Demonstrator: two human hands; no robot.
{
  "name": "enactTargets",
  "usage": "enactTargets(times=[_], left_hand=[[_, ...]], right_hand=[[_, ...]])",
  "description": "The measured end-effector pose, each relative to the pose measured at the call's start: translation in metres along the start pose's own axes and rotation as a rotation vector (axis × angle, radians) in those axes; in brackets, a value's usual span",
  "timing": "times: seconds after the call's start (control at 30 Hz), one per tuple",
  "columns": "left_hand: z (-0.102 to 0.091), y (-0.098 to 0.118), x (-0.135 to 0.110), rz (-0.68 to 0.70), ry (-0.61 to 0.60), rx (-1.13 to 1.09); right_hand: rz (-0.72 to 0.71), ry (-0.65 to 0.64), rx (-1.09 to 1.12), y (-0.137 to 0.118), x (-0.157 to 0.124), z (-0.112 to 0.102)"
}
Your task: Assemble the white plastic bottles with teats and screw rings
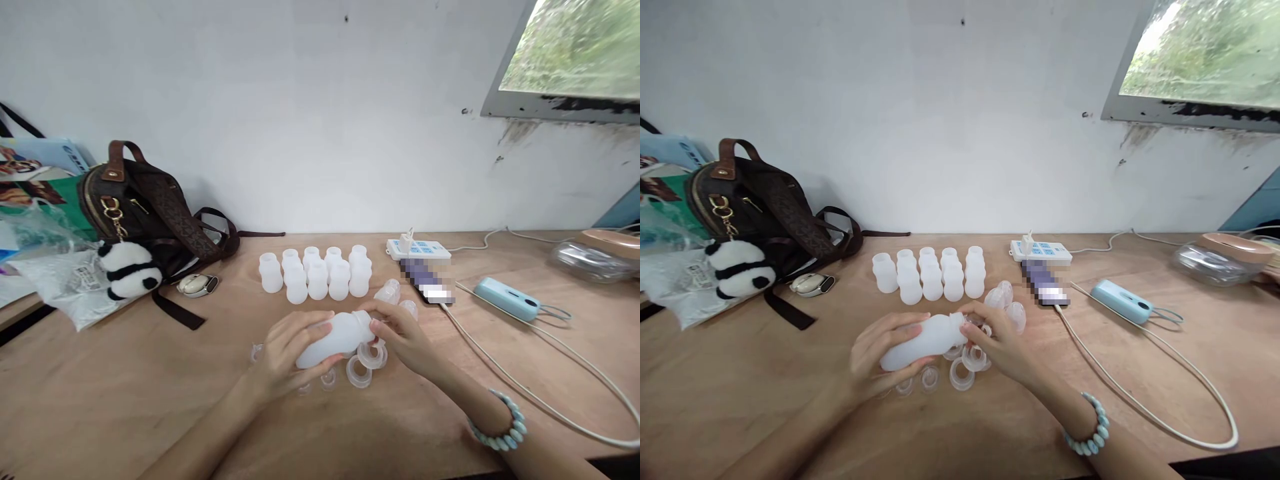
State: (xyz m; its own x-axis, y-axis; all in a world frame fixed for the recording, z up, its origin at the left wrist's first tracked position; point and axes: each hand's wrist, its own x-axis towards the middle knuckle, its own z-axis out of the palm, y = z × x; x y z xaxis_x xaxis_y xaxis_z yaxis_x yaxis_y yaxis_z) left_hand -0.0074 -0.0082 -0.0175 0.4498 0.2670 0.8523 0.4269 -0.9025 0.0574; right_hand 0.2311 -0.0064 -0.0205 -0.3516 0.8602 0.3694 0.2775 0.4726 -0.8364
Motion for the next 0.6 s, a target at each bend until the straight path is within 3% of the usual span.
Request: enactTargets(times=[0.1,0.17,0.27,0.33,0.43,0.53,0.6], left_hand=[[0.001,-0.001,0.001,-0.298,0.099,-0.110],[0.002,-0.002,0.003,-0.516,0.180,-0.169],[0.001,-0.003,0.008,-0.803,0.249,-0.267],[-0.001,-0.003,0.012,-0.946,0.256,-0.332],[-0.002,-0.002,0.016,-1.064,0.272,-0.416],[-0.002,-0.002,0.018,-1.099,0.278,-0.476],[-0.002,-0.001,0.017,-1.094,0.256,-0.503]], right_hand=[[-0.279,0.301,-0.445,0.000,0.005,-0.014],[-0.320,0.446,-0.749,0.005,0.009,-0.022],[-0.204,0.394,-1.098,0.017,0.014,-0.030],[-0.128,0.315,-1.174,0.022,0.015,-0.032],[-0.132,0.409,-0.997,0.019,0.015,-0.037],[-0.164,0.613,-0.565,0.007,0.014,-0.043],[-0.174,0.611,-0.254,-0.001,0.013,-0.042]])
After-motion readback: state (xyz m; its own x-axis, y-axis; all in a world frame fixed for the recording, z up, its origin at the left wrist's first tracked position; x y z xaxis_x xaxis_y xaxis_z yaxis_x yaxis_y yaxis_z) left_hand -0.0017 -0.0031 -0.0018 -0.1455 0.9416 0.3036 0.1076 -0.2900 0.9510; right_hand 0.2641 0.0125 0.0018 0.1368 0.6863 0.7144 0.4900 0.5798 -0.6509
